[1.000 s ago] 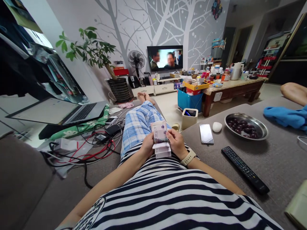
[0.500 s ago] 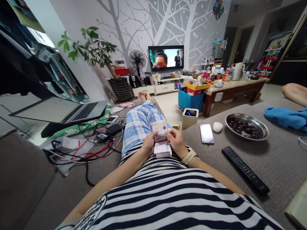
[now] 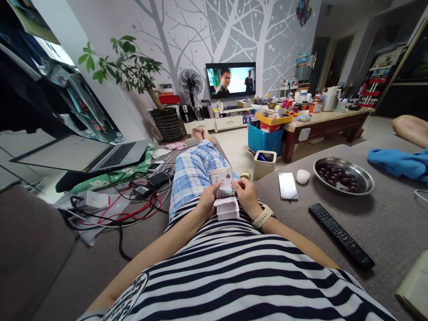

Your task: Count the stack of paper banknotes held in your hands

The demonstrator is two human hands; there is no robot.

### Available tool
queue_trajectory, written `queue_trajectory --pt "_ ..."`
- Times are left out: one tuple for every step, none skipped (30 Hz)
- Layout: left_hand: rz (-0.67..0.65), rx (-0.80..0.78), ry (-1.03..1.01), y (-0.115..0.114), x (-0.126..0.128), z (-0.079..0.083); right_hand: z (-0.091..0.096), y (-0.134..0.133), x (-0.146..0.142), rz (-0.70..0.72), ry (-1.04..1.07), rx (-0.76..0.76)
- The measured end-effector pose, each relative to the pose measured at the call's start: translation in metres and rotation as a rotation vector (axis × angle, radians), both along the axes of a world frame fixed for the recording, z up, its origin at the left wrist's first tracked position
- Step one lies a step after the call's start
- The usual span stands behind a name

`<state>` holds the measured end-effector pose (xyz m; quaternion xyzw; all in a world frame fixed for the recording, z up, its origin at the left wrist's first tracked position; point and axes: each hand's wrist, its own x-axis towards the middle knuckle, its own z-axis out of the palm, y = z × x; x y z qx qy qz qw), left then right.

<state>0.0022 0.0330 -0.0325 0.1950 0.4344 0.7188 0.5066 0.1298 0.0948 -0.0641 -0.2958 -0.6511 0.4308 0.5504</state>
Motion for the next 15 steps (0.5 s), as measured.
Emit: queue_trajectory --pt "0.018 -0.006 -0.019 0.001 0.000 0.000 0.000 -0.001 0.000 0.003 0.009 0.003" --pt "0.031 -0.008 -0.037 0.003 0.000 0.000 0.000 -0.002 0.001 0.008 0.020 0.006" --pt "0.038 -0.009 -0.050 0.004 0.000 0.000 0.000 -0.003 0.001 0.018 0.032 0.012" --pt "0.040 -0.007 -0.057 0.005 0.000 -0.001 0.000 -0.004 0.001 0.030 0.044 0.018" --pt "0.039 -0.003 -0.057 0.005 -0.001 -0.001 0.000 -0.005 0.002 0.044 0.054 0.025" --pt "0.038 -0.001 -0.053 0.006 -0.001 -0.002 0.001 -0.006 0.002 0.058 0.062 0.029" --pt "0.036 0.002 -0.045 0.006 -0.002 -0.003 0.001 -0.007 0.002 0.070 0.068 0.031" --pt "0.032 0.005 -0.036 0.007 -0.002 -0.004 0.001 -0.008 0.002 0.081 0.070 0.031" --pt "0.027 0.009 -0.027 0.007 -0.003 -0.006 0.002 -0.009 0.003 0.090 0.069 0.028" --pt "0.020 0.014 -0.019 0.007 -0.003 -0.007 0.003 -0.010 0.003 0.098 0.067 0.025" --pt "0.014 0.017 -0.012 0.007 -0.003 -0.007 0.003 -0.011 0.003 0.105 0.065 0.021" --pt "0.011 0.018 -0.006 0.007 -0.004 -0.008 0.004 -0.011 0.003 0.109 0.062 0.019" --pt "0.010 0.020 -0.001 0.007 -0.004 -0.008 0.005 -0.012 0.003 0.110 0.060 0.019" --pt "0.010 0.019 0.003 0.007 -0.003 -0.008 0.005 -0.012 0.003 0.108 0.057 0.021" --pt "0.011 0.017 0.004 0.007 -0.003 -0.007 0.006 -0.012 0.004 0.103 0.054 0.025"
